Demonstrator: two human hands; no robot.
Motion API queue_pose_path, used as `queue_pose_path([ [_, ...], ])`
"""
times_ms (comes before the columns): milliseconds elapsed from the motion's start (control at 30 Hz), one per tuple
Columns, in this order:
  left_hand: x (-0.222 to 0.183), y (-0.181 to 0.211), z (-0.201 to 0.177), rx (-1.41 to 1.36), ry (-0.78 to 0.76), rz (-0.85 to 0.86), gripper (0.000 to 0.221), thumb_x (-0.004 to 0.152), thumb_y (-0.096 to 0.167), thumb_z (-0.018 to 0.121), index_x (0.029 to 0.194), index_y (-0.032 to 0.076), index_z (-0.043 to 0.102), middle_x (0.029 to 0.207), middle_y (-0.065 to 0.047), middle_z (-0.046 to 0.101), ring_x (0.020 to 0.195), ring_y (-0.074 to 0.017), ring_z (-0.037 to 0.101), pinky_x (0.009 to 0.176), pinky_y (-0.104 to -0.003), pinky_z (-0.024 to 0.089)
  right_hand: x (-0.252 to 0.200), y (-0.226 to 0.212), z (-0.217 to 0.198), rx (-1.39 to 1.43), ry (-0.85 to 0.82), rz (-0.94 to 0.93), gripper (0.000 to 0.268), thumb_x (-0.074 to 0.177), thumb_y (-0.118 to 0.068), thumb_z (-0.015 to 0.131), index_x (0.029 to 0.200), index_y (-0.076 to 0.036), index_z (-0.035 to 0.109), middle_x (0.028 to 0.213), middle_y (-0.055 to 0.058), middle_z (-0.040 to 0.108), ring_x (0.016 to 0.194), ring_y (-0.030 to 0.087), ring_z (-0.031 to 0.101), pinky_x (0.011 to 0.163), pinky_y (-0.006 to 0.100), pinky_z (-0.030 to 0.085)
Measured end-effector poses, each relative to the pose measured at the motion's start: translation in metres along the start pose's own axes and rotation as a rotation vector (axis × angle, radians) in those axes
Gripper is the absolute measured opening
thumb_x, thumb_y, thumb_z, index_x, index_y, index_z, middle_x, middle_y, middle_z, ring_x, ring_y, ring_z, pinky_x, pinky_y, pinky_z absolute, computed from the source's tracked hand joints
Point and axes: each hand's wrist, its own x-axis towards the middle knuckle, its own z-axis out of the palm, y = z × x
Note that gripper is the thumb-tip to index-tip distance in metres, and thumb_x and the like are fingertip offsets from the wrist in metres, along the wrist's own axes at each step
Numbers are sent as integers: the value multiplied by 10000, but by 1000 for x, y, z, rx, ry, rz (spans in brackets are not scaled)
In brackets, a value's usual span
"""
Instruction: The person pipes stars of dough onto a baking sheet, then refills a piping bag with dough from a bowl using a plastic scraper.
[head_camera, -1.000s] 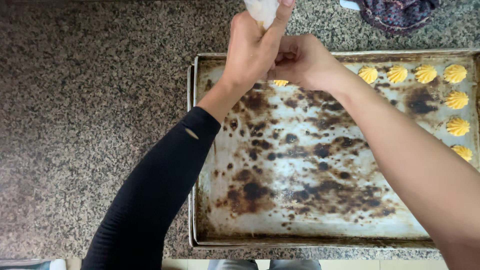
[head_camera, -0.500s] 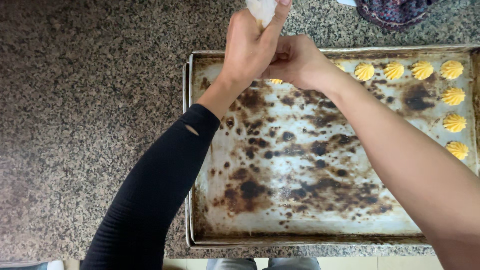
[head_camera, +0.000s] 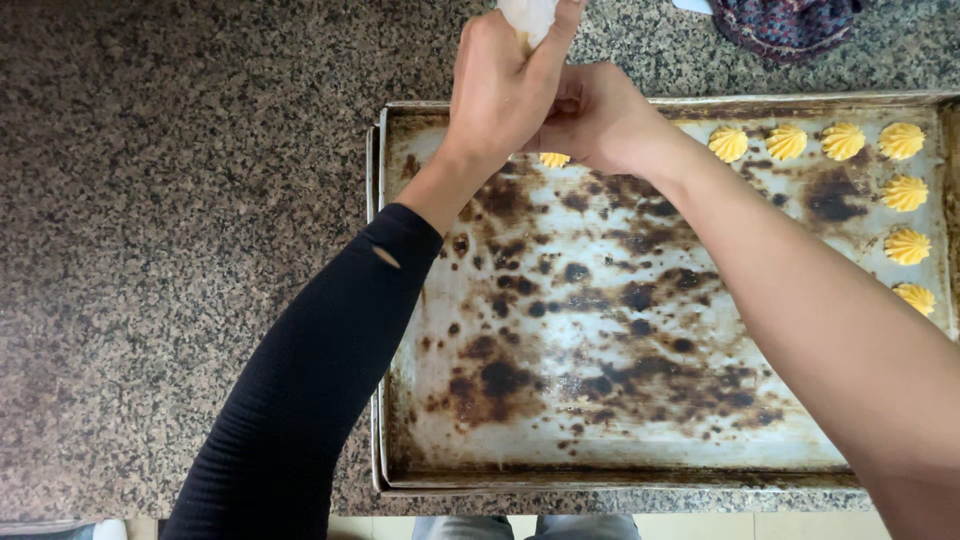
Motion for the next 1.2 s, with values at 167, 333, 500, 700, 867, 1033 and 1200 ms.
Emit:
queue_pose_path([
  [167,-1,-1,0,20,-8,-13,664,1034,494,576,594,-4,572,453,-42,503,398,-132,511,421,-350,413,-1,-1,1,-60,27,48,196,882,-102,823,997,18,717,877,12,742,812,60,630,714,272,537],
  [333,-2,1,0,24,4,-17,658,1034,481,588,598,-11,569,455,-46,499,400,-140,501,422,-355,407,1,1,-1,4,6,41,207,867,-88,830,992,25,711,876,7,735,808,56,621,715,267,536],
  [500,-1,1,-1,-21,17,5,594,1038,460,585,690,-20,619,492,-55,548,428,-146,541,441,-353,428,2,3,1,75,-6,-1,195,879,-60,806,1024,28,709,914,-1,741,850,56,644,756,263,557],
  [700,0,4,-1,21,-4,-69,573,1030,443,600,683,-12,631,487,-66,557,423,-162,559,455,-347,446,2,5,-1,136,-32,-21,195,892,-38,789,1046,38,698,943,8,735,880,64,652,785,266,567],
  [867,4,26,-11,-204,45,-57,408,1006,356,611,818,-6,648,626,-43,637,539,-116,594,493,-316,484,-7,-22,-5,78,-10,-35,248,883,-52,803,1091,13,684,965,6,738,874,63,657,776,257,555],
  [1033,22,68,-71,-351,-198,124,363,1145,226,530,906,-15,656,798,-27,698,736,-106,683,690,-293,584,-16,-80,-22,232,-101,-221,272,945,-53,783,1188,-6,670,1002,-5,708,933,62,646,830,245,554],
  [1200,26,95,-103,-304,-149,55,507,1142,262,450,739,-2,606,645,-16,641,601,-99,619,587,-281,488,1,-100,-4,336,-174,-410,243,1004,-36,784,1184,-43,621,1038,-33,671,1000,59,646,891,247,569],
])
